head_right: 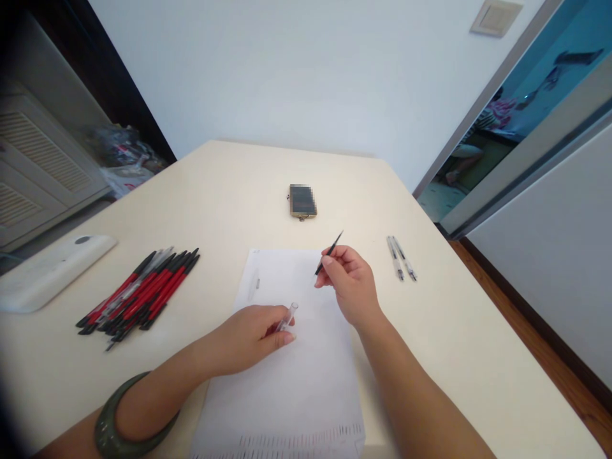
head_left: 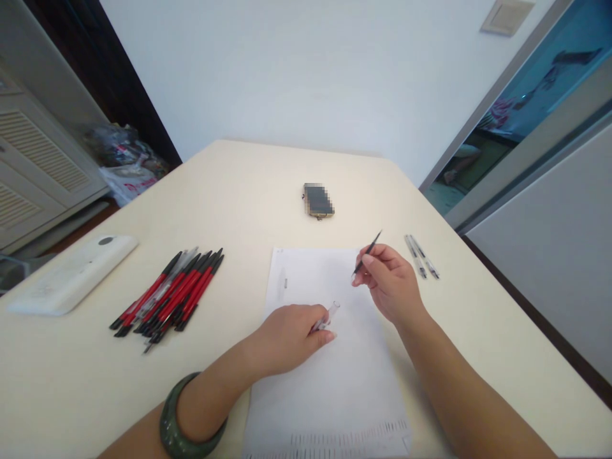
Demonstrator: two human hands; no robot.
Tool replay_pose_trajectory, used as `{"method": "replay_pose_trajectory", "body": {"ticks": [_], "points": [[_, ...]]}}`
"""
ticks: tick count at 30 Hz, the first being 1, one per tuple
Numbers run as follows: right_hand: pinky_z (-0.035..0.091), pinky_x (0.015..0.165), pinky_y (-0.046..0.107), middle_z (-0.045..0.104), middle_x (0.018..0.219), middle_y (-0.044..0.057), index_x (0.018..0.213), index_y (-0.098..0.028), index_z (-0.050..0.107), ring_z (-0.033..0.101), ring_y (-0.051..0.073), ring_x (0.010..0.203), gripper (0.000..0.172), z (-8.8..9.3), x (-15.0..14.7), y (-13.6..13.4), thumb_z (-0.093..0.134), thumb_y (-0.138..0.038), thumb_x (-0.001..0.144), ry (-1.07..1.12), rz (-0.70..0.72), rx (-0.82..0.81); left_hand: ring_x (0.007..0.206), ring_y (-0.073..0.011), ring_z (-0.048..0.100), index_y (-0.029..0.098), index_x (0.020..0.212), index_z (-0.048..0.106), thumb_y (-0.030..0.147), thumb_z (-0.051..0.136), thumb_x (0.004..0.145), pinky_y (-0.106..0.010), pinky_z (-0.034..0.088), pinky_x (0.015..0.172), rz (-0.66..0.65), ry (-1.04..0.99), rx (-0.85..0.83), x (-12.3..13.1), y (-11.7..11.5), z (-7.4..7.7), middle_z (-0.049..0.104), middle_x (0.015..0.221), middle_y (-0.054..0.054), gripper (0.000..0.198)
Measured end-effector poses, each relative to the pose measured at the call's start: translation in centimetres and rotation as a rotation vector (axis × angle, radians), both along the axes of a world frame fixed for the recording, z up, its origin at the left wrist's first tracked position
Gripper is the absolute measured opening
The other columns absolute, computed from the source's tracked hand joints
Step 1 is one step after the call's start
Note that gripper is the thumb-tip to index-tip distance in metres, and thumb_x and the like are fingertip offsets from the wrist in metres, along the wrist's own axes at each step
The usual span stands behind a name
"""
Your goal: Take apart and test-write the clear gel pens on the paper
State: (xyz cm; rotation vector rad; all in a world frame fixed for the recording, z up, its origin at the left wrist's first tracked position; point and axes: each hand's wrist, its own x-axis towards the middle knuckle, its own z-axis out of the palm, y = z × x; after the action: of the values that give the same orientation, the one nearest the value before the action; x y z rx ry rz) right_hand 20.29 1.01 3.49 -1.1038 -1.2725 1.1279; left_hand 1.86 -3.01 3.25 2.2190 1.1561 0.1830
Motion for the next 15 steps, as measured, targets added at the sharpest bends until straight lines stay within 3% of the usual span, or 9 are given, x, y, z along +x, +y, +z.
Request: {"method": "replay_pose_trajectory", "body": {"ticks": [4,9,15], "points": [[0.042,0.050,0.023,0.054,0.071,-0.001,0.083,-0.019,0.046,0.050,0.007,0.050,0.012,0.37,-0.28,-0.40,0.048,-0.029,0.076,0.142,0.044,0.023,0.068,-0.0145,0.050,0.020,0.087,0.052,0.039,0.038,0.080,-0.023,0.034,0.057,0.030,-0.029,-0.021,-0.12,0.10,-0.24,0.058,0.077,-0.001,0.024],[0.041,0.051,0.023,0.058,0.071,0.002,0.078,-0.017,0.048,0.050,0.008,0.051,0.010,-0.09,-0.68,-0.65,0.051,-0.026,0.075,0.097,0.159,0.030,0.067,-0.0145,0.050,0.020,0.086,0.053,0.039,0.038,0.080,-0.023,0.034,0.058,0.035,-0.047,-0.031,-0.18,0.06,-0.29,0.057,0.076,-0.001,0.024],[0.039,0.049,0.023,0.058,0.069,0.001,0.077,-0.017,0.050,0.048,0.008,0.050,0.007,-0.12,-0.47,-0.54,0.051,-0.023,0.076,0.090,0.171,0.055,0.067,-0.0148,0.050,0.021,0.086,0.052,0.040,0.037,0.080,-0.023,0.034,0.057,0.050,-0.077,-0.042,-0.22,0.04,-0.60,0.057,0.075,-0.001,0.025]]}}
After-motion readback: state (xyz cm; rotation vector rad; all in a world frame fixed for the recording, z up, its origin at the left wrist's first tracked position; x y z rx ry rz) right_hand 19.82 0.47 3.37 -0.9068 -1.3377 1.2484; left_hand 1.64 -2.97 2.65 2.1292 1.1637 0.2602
